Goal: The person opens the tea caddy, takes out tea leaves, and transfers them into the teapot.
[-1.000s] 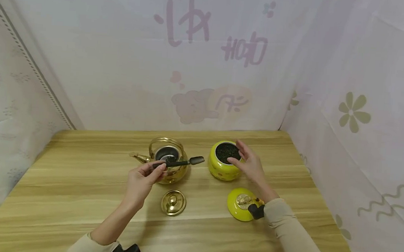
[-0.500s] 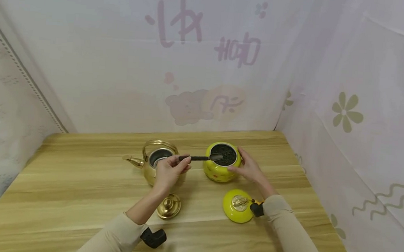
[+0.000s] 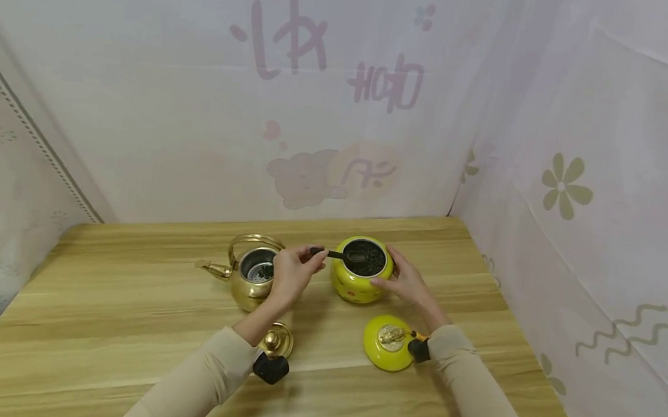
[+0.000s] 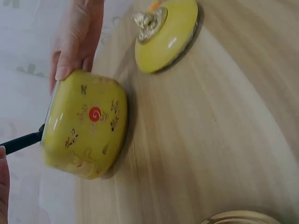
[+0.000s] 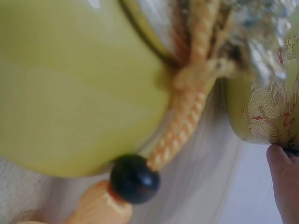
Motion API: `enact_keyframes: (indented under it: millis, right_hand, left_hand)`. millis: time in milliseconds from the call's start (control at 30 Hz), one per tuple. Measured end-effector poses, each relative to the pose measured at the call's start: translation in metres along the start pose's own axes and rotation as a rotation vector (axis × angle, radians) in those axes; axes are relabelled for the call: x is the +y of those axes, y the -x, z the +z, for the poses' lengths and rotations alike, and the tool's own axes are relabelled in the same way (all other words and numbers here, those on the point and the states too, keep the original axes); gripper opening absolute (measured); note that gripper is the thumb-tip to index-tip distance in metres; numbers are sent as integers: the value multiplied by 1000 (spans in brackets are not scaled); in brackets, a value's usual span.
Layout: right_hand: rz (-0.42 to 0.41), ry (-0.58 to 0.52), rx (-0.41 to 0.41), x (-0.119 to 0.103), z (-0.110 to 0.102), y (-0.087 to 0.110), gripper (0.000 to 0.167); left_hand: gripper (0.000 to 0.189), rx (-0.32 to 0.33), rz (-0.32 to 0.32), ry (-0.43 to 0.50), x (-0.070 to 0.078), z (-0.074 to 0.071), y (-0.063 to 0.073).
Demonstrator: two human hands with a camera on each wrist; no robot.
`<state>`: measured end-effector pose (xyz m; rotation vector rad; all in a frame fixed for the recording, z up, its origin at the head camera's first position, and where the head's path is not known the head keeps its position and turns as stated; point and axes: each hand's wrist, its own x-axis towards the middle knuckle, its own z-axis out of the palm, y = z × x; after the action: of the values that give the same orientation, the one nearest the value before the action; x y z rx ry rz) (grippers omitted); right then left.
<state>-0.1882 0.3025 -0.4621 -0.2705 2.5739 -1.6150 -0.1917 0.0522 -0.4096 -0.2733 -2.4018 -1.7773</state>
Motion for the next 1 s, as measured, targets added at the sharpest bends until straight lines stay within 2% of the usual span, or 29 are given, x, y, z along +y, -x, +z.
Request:
enact_keyframes:
  millis: [200, 367, 567, 733, 833, 1000]
  right_hand:
    - [0, -10, 9, 1, 0, 0, 89]
    - [8, -12, 10, 2, 1, 1, 88]
    - [6, -16, 10, 3, 3, 1, 88]
    - [13, -15, 13, 3, 4, 2, 87]
    - [16, -6, 14, 2, 4, 2, 88]
    - [23, 8, 22, 2, 2, 1, 89]
  left_hand:
    - [15, 27, 94, -162, 2, 2, -8]
    - [15, 7, 152, -203, 2, 5, -11]
    - [14, -22, 151, -248, 2, 10, -14]
    - [15, -27, 173, -282, 0, 15, -14]
    - [15, -13, 159, -258, -2, 18, -14]
    - [15, -34, 69, -142, -4, 19, -15]
